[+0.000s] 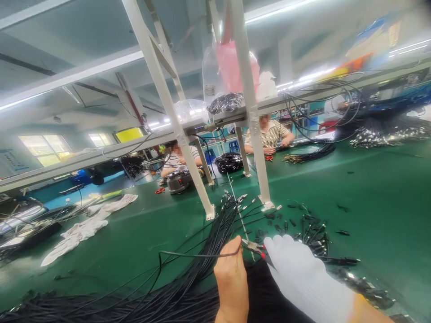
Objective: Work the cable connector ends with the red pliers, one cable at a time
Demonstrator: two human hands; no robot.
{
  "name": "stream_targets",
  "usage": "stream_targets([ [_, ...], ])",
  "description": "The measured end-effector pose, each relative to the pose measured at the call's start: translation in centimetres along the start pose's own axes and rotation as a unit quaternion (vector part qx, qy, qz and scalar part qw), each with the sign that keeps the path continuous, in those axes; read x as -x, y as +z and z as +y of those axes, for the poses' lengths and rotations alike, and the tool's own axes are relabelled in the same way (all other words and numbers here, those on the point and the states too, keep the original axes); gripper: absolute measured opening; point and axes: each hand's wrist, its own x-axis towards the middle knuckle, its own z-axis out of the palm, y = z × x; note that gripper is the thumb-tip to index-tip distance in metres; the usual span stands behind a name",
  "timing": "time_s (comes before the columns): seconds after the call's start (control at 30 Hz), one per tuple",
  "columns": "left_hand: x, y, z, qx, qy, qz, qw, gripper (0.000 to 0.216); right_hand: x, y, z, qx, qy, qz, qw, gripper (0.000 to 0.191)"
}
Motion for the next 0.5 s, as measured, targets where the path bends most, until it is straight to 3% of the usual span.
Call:
stream_targets([
  [0.3,0.1,0.3,-0.3,-0.016,0.008,-0.018,1.000,0.027,-0.8,0.2,0.5,-0.058,-0.020,-0.148,0.987,0.014],
  [0.43,0.1,0.4,0.0,0.036,-0.036,-0.050,0.997,0.028,-1.1,0.2,1.1,-0.065,-0.023,-0.162,0.984,0.014],
  [0.5,-0.1,0.3,0.4,0.090,-0.091,-0.079,0.989,0.025,-1.0,0.6,1.4,-0.066,-0.023,-0.156,0.985,0.015],
])
